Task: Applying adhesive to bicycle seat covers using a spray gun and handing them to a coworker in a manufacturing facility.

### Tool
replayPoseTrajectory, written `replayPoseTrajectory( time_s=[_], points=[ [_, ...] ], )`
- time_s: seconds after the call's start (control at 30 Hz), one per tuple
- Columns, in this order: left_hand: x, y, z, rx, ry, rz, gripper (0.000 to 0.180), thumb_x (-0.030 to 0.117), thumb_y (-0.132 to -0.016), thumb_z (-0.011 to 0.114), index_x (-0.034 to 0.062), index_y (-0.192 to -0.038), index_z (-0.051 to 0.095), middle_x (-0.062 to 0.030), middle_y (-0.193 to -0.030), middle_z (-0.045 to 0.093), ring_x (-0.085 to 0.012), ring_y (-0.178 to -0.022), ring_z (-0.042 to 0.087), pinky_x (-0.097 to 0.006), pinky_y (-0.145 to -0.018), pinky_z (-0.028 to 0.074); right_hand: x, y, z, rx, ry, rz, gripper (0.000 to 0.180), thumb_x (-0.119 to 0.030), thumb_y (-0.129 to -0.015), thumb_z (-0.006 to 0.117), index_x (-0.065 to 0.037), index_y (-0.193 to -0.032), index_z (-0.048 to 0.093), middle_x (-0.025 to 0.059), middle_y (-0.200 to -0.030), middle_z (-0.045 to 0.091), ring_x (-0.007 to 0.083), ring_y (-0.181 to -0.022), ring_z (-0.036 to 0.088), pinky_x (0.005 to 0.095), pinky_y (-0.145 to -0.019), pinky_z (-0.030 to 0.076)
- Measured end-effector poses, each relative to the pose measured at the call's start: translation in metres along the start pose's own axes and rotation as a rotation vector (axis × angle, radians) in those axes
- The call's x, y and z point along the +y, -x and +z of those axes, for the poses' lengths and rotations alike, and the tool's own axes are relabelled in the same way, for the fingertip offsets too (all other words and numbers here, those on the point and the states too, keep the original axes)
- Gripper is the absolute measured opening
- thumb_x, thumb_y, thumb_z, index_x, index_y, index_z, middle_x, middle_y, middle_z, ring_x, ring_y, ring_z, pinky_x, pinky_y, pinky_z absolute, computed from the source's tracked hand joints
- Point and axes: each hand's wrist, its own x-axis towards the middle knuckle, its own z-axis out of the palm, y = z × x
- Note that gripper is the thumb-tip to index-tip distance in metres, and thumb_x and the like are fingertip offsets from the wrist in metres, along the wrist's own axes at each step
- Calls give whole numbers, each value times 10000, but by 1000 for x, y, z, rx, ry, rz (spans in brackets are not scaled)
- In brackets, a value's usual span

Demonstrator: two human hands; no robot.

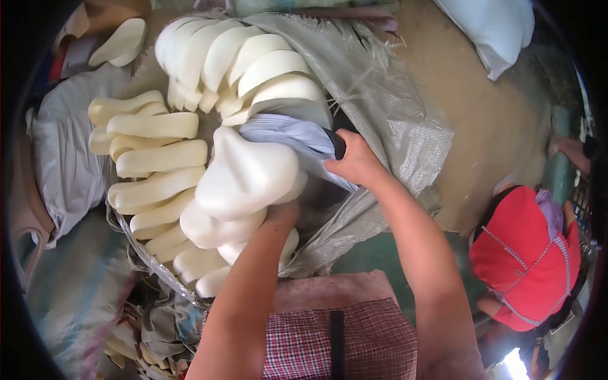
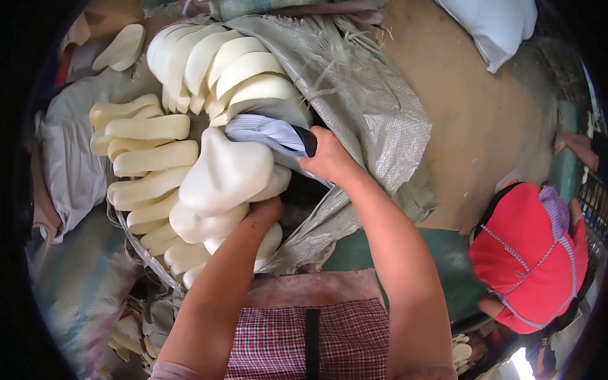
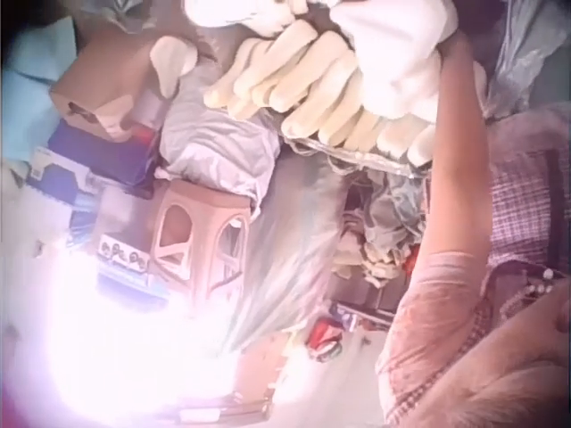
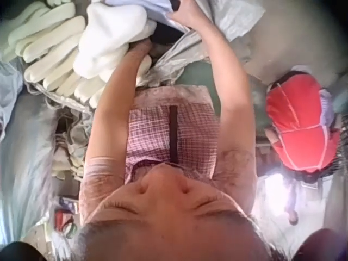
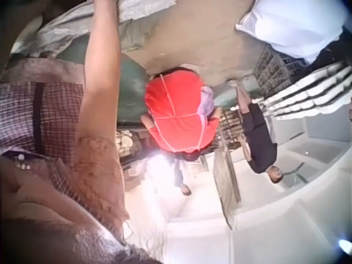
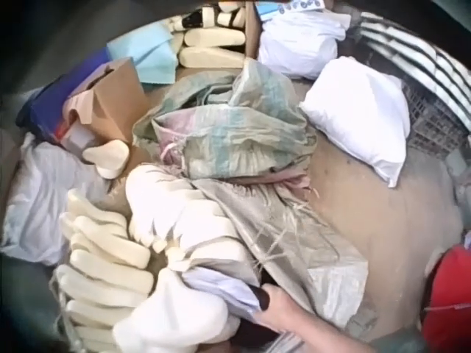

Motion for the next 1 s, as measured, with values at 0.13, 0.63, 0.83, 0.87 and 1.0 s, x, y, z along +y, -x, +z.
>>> replayPoseTrajectory(
  time_s=[0.13, 0.63, 0.83, 0.87, 1.0],
  points=[
    [15, 2, -9, 391, 222, 103, 384, 177, -882, 502, 62, -1248, 513, -206, -1280, 491, -341, -1237, 426, -453, -1027, 326, 24, 0, 2, 44, 23, 3, 553, -177, -626, 713, 69, -1097, 558, 234, -1020, 629, 309, -964, 614, 348, -843, 472],
    [59, 60, -57, 203, 160, 250, 283, 47, -803, 519, -15, -1076, 555, -212, -1041, 577, -396, -922, 587, -435, -835, 489, 56, 3, -6, -44, -16, -94, 440, -164, -610, 737, 47, -970, 597, 194, -911, 645, 262, -840, 623, 337, -781, 488],
    [-15, -32, 39, -496, -307, 127, 175, 115, -851, 558, 68, -931, 706, -176, -1042, 655, -279, -956, 653, -391, -781, 540, 28, -11, 9, -55, -58, -209, 402, -156, -612, 730, 30, -938, 585, 180, -873, 633, 268, -813, 614, 365, -759, 481],
    [56, -18, -10, -630, -362, 175, 168, 93, -833, 559, 66, -893, 714, -170, -1036, 662, -312, -978, 643, -393, -791, 537, 58, 4, -10, -54, -12, -91, 420, -163, -611, 733, 31, -953, 583, 186, -883, 634, 283, -823, 615, 365, -768, 483],
    [31, 8, -9, -130, -64, 401, 246, 9, -766, 492, 21, -986, 602, -205, -959, 602, -380, -842, 621, -470, -722, 517, 69, 1, 12, -71, -58, -76, 590, -207, -629, 716, 57, -1125, 538, 264, -1115, 568, 365, -1064, 551, 415, -929, 436]
  ],
)
